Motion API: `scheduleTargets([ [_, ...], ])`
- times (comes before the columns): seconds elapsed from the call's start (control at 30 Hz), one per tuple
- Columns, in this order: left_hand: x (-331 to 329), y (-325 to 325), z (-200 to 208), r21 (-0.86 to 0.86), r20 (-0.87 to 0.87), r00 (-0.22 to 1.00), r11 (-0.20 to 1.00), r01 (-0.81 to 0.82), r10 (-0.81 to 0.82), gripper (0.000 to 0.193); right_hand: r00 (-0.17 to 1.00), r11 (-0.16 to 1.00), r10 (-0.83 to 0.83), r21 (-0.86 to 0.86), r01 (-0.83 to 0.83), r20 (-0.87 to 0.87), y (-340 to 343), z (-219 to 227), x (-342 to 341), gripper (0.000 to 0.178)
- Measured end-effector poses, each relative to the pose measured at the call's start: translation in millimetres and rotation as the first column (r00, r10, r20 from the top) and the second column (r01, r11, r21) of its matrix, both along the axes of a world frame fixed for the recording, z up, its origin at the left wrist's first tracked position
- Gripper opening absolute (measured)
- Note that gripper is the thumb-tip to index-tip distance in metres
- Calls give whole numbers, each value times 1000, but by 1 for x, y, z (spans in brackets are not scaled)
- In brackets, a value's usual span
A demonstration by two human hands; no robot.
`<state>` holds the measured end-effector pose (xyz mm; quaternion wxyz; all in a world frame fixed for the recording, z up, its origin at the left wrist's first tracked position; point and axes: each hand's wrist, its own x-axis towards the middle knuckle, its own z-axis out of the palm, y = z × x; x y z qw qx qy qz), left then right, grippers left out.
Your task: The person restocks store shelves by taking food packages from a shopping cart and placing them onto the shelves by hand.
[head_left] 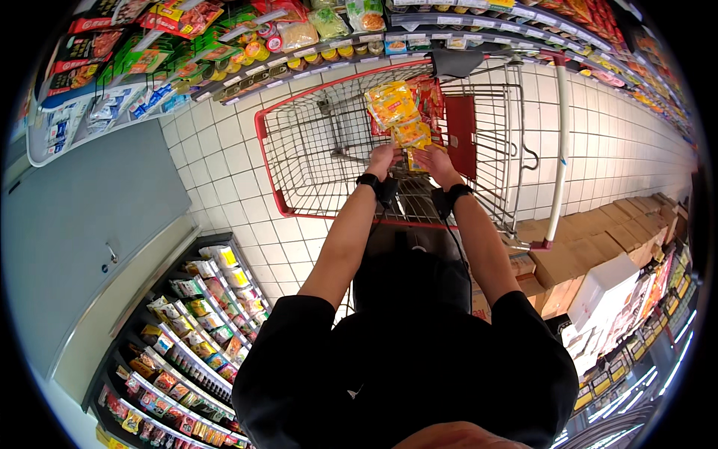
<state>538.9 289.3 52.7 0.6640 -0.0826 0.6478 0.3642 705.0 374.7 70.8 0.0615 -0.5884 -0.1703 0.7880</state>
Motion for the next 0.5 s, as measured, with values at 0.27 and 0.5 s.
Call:
scheduleTargets([
  [0.27,21,0,-90,-73,-24,996,993,-89,88,31,999,999,-5,-43,6,33,8,-61,3,42],
  [0.5,48,8,-122,-63,-268,956,988,-140,119,42,999,990,-31,-135,33,19,9,-82,21,45],
])
